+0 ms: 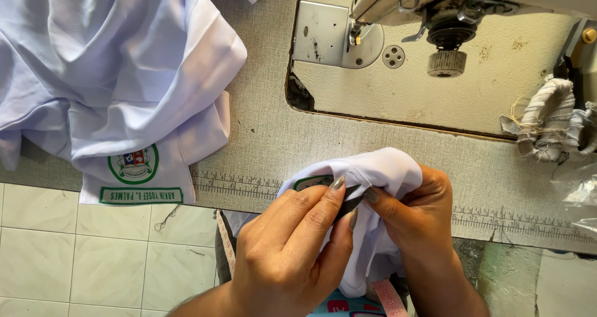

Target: Inspecting a white uniform shirt for loose threads, trimming them with scissors, and reviewing a document for verification.

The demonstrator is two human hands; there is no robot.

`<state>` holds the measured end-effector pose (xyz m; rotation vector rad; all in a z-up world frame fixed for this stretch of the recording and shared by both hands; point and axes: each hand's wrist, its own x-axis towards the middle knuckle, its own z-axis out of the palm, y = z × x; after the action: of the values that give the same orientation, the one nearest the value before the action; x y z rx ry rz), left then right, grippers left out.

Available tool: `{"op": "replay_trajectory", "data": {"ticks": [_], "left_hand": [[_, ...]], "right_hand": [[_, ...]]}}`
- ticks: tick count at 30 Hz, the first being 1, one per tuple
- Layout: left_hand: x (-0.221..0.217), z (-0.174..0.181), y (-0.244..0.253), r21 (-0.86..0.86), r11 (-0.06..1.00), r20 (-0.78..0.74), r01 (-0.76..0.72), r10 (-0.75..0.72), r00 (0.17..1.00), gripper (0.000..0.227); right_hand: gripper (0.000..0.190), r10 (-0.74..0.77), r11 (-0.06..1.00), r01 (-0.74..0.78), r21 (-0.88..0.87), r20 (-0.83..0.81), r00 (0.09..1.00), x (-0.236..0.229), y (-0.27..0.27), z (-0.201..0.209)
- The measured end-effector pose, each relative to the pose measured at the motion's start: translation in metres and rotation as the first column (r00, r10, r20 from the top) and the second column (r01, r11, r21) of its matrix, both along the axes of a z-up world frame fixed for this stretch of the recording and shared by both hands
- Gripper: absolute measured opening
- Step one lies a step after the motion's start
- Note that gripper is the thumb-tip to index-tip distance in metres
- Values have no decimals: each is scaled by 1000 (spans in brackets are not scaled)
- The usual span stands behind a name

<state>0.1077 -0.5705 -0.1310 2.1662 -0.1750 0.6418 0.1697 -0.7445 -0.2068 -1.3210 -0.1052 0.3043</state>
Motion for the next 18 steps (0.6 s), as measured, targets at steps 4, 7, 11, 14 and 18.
{"op": "replay_trajectory", "data": {"ticks": [4, 7, 11, 14, 18], "left_hand": [[0, 1, 1, -10, 1000, -6, 11, -11, 1000, 18], [0, -3, 0, -26, 1000, 8, 8, -7, 1000, 19], [0, -7, -5, -57, 998, 34, -19, 21, 999, 19], [1, -8, -5, -49, 998, 38, -29, 31, 999, 17], [4, -7, 0, -40, 998, 33, -48, 49, 998, 15]], "right_hand": [[11, -1, 1000, 2, 21, -10, 1000, 0, 0, -1], [11, 14, 1000, -14, 20, 4, 1000, 0, 0, 1], [10, 32, 999, -31, -19, 25, 999, 0, -2, 0], [15, 25, 999, -25, 39, -10, 1000, -1, -2, 0], [21, 134, 988, -127, -92, 68, 989, -3, 0, 13]]}}
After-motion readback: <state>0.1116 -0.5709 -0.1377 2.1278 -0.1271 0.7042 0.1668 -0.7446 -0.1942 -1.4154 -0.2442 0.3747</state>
